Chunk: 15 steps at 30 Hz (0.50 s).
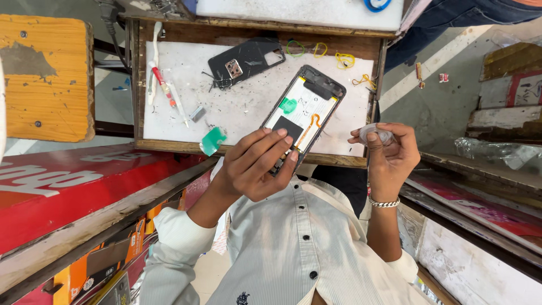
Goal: The person handles a small transparent container and a green plastic scraper, then uses the scraper to remove residue from the cracked screen of a black smartphone. The person also briefly touches a blue power supply unit on the workbench.
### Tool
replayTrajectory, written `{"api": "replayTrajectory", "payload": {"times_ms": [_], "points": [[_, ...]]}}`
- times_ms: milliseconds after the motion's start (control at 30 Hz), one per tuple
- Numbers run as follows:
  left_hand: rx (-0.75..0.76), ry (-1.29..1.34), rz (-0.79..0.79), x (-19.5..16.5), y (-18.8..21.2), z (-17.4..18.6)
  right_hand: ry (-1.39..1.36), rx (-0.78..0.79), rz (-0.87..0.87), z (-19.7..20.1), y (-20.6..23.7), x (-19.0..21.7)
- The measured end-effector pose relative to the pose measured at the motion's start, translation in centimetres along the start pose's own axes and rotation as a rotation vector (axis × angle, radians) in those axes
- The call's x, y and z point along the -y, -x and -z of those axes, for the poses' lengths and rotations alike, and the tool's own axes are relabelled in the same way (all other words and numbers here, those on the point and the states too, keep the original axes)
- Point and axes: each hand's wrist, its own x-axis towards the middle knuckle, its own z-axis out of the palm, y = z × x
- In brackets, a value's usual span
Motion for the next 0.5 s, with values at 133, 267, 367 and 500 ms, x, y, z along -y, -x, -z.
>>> {"api": "replayTrajectory", "payload": {"times_ms": [133,267,367,500], "points": [[-0.039,-0.055,0.065,4.3,1.3,1.8,0.009,0.012,-0.002,-2.7,-0.1,-0.2],[-0.215,-0.148,0.264,13.7,2.6,4.7,0.007,0.029,0.004,-5.8,-0.1,-0.3],[-0.264,-0.402,0.101,22.6,3.9,6.7,0.072,0.032,0.005,-8.0,0.2,-0.1],[-0.116,-0.399,0.262,29.6,5.4,7.9,0.061,0.036,0.028,-10.9,0.3,0.8]]}}
